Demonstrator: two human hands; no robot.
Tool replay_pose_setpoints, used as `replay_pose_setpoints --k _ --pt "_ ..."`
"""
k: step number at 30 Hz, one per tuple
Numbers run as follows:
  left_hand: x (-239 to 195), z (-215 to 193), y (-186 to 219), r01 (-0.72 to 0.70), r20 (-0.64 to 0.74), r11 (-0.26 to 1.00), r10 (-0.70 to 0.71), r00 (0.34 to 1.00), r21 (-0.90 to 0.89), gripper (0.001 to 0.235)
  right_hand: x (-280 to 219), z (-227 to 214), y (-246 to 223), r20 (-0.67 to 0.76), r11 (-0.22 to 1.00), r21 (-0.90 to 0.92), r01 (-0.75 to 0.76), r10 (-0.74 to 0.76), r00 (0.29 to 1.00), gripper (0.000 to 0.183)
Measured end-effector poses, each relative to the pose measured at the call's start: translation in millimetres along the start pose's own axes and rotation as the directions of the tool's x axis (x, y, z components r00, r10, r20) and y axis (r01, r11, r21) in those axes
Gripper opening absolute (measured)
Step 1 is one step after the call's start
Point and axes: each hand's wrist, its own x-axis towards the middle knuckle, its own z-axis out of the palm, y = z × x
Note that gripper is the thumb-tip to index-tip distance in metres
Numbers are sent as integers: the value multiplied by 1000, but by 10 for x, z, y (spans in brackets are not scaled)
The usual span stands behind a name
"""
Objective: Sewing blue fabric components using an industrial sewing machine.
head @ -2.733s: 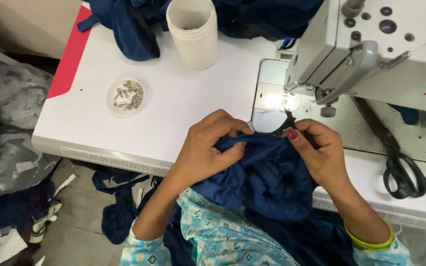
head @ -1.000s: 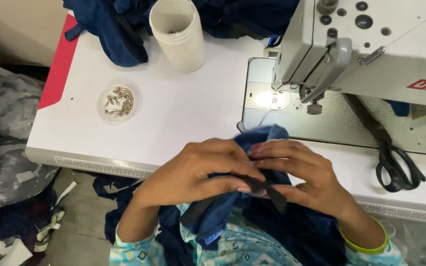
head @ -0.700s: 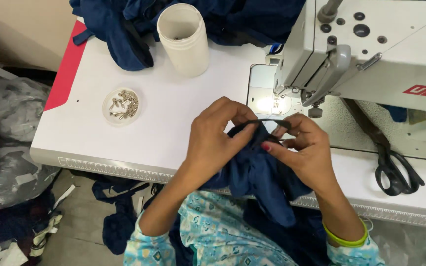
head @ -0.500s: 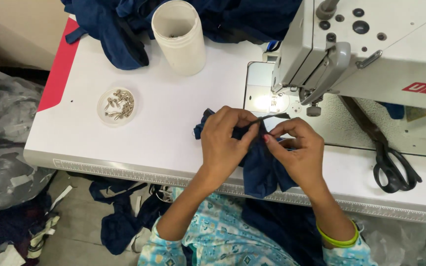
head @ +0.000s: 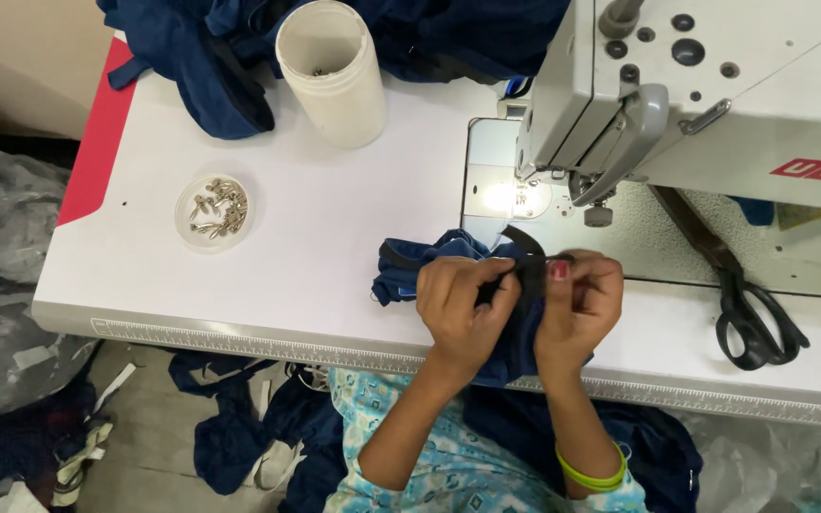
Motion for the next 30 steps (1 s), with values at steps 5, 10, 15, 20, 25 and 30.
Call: replay_pose_setpoints --k 5,10,15,20,25,30 --pt "-49 10 -46 80 -11 997 -80 997 -22 23 146 -329 117 207 752 270 -601 564 799 28" --pt "-78 -8 -22 102 27 994 -101 995 -40 22 86 -475 280 425 723 261 -640 510 748 19" --pt "-173 -91 -38 -111 95 993 106 990 45 25 32 -440 182 506 866 222 -448 290 812 23" --pt "-151 -232 -37 -277 186 957 258 948 85 29 -92 -363 26 440 874 275 -400 256 861 26" --pt "-150 -355 -52 -321 257 942 287 923 102 30 -173 -298 -25 290 866 251 -433 359 887 33" --pt "175 -517 -17 265 380 939 -169 910 -218 31 -105 -213 -250 276 881 160 -445 393 877 61"
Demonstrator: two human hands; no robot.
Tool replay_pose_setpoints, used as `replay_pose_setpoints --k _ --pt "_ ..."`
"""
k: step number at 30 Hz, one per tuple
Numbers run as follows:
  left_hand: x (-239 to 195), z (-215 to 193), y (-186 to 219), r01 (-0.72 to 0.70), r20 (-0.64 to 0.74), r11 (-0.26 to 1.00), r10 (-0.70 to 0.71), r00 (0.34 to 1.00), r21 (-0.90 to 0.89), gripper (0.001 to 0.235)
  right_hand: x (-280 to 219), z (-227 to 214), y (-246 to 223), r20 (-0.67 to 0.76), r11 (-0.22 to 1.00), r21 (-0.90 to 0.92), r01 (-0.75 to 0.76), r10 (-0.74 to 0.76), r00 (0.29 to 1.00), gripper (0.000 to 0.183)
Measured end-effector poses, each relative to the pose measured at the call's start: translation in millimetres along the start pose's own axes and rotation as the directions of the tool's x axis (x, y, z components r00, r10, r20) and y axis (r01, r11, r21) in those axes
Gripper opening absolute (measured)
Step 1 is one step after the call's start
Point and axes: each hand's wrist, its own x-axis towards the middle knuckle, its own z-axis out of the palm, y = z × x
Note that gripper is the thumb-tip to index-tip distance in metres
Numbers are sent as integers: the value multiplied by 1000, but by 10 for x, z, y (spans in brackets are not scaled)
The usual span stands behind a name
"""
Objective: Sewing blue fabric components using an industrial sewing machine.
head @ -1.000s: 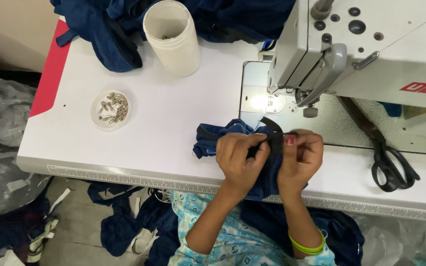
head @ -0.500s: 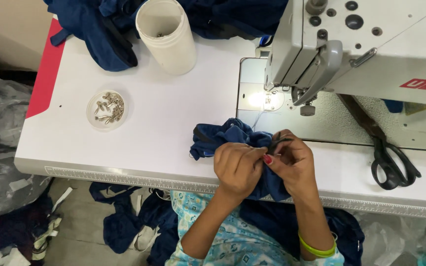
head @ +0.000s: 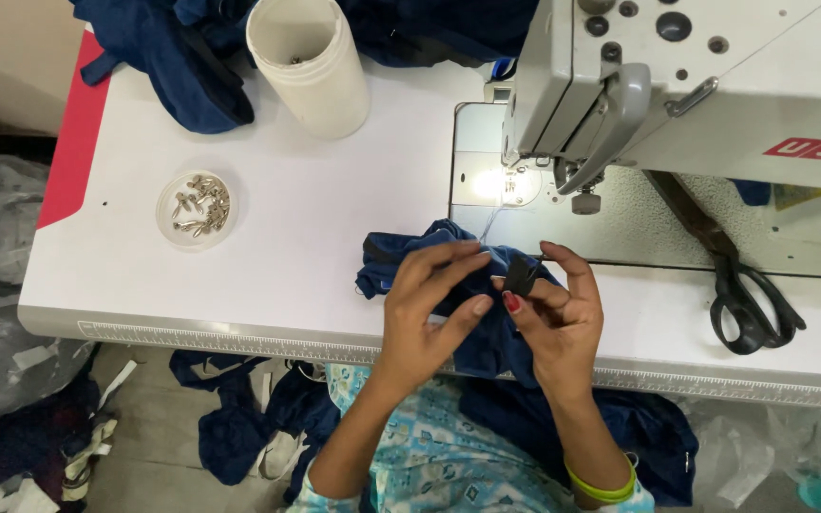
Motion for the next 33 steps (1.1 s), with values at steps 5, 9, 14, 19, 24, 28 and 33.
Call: replay_pose_setpoints --k 5,9,14,19,24,28,33 --pt "235 -30 -73 -23 209 999 31 977 -43 23 -37 -82 7 60 993 -119 -22 29 998 63" --pt "322 -58 -50 124 260 987 -93 961 -105 15 28 -66 -82 10 964 -239 -117 123 992 35" --pt "306 -85 18 183 236 978 -154 959 -104 15 21 -104 -92 17 927 -371 -50 60 998 20" --pt "284 -114 44 170 235 980 -141 962 -106 15 1 -103 -226 45 900 -436 -10 33 998 10" --pt "279 -131 15 112 270 989 -83 959 -96 17 37 -77 -356 166 871 -490 37 51 985 13" --pt "260 -146 -18 147 294 981 -104 950 -127 18 77 -18 -465 231 847 -523 96 32 972 17" --pt "268 -199 -41 176 373 977 -119 920 -123 20 106 -10 -516 303 770 -603 209 -21 953 14"
